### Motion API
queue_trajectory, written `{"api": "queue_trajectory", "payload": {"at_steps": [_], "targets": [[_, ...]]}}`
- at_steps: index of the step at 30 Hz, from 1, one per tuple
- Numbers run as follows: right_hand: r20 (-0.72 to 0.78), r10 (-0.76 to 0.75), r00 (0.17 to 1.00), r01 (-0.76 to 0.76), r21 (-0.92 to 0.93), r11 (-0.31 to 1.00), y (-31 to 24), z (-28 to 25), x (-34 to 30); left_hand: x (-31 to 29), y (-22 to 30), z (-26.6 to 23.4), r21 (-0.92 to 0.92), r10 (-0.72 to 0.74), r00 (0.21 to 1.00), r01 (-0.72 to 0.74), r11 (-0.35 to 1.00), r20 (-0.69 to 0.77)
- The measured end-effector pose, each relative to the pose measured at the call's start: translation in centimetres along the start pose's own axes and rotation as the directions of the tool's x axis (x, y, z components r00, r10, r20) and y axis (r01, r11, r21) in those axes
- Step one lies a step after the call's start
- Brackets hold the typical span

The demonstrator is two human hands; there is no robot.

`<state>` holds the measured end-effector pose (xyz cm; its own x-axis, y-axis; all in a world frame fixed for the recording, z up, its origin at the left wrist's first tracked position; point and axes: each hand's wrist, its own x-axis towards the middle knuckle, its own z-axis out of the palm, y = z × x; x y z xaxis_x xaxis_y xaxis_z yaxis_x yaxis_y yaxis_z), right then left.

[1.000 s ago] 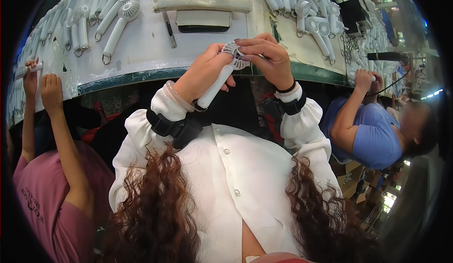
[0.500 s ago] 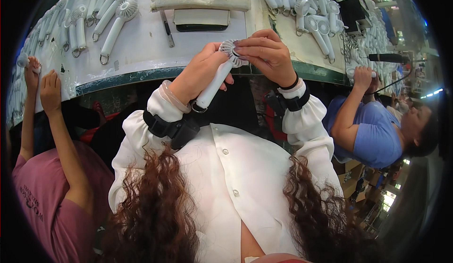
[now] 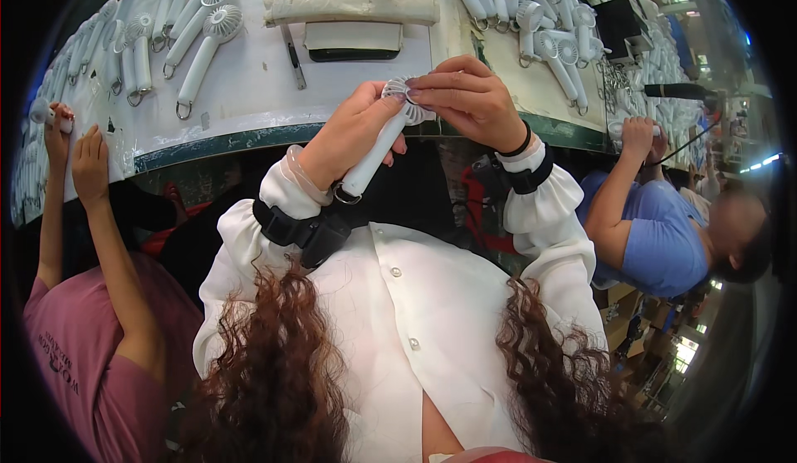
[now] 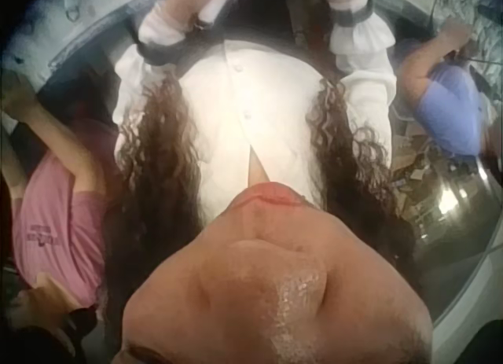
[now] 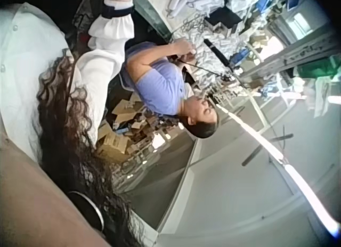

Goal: Assembling small handheld fans by connecting components on an assembly line.

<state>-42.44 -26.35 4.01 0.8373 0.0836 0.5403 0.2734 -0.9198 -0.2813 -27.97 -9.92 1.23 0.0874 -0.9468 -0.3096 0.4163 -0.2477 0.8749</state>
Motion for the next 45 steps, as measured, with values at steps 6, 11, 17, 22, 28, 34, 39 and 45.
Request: {"api": "queue_trajectory", "payload": {"at_steps": [6,11,17,22,28,34,39,45], "targets": [[0.085,-0.125,0.988,0.131,-0.068,0.989,0.6,-0.8,0.6,-0.3,0.5,0.1,0.017,-0.032,0.999,0.033,0.999,-0.022],[0.128,-0.198,0.972,0.214,-0.126,0.969,0.7,-1.3,1.2,-0.2,0.7,0.2,0.052,-0.021,0.999,0.023,0.998,-0.047],[0.166,-0.249,0.954,0.284,-0.244,0.927,0.6,-1.0,1.5,-0.1,0.9,-0.1,0.061,-0.01,0.997,0.015,0.998,-0.077],[0.07,-0.149,0.986,0.155,-0.095,0.983,0.1,-0.5,2.1,-0.2,0.9,-0.3,0.008,0.047,0.996,-0.047,0.999,-0.082],[-0.006,-0.111,0.994,0.109,-0.095,0.989,-0.3,0.2,2.1,-0.5,0.7,-1.1,-0.014,0.118,0.991,-0.118,0.993,-0.056],[-0.086,-0.06,0.994,0.048,-0.129,0.991,-1.1,2.1,1.6,-0.4,-0.2,-1.0,-0.027,0.204,0.968,-0.21,0.977,-0.148],[-0.148,0.406,0.902,-0.286,0.502,0.816,-1.0,3.0,1.7,-0.5,0.1,-0.4,0.026,0.279,0.944,-0.279,0.96,-0.176],[0.204,0.622,0.756,-0.419,0.881,0.22,-3.0,3.5,3.4,-0.9,0.4,-0.4,0.076,0.341,0.916,-0.332,0.94,-0.212]]}}
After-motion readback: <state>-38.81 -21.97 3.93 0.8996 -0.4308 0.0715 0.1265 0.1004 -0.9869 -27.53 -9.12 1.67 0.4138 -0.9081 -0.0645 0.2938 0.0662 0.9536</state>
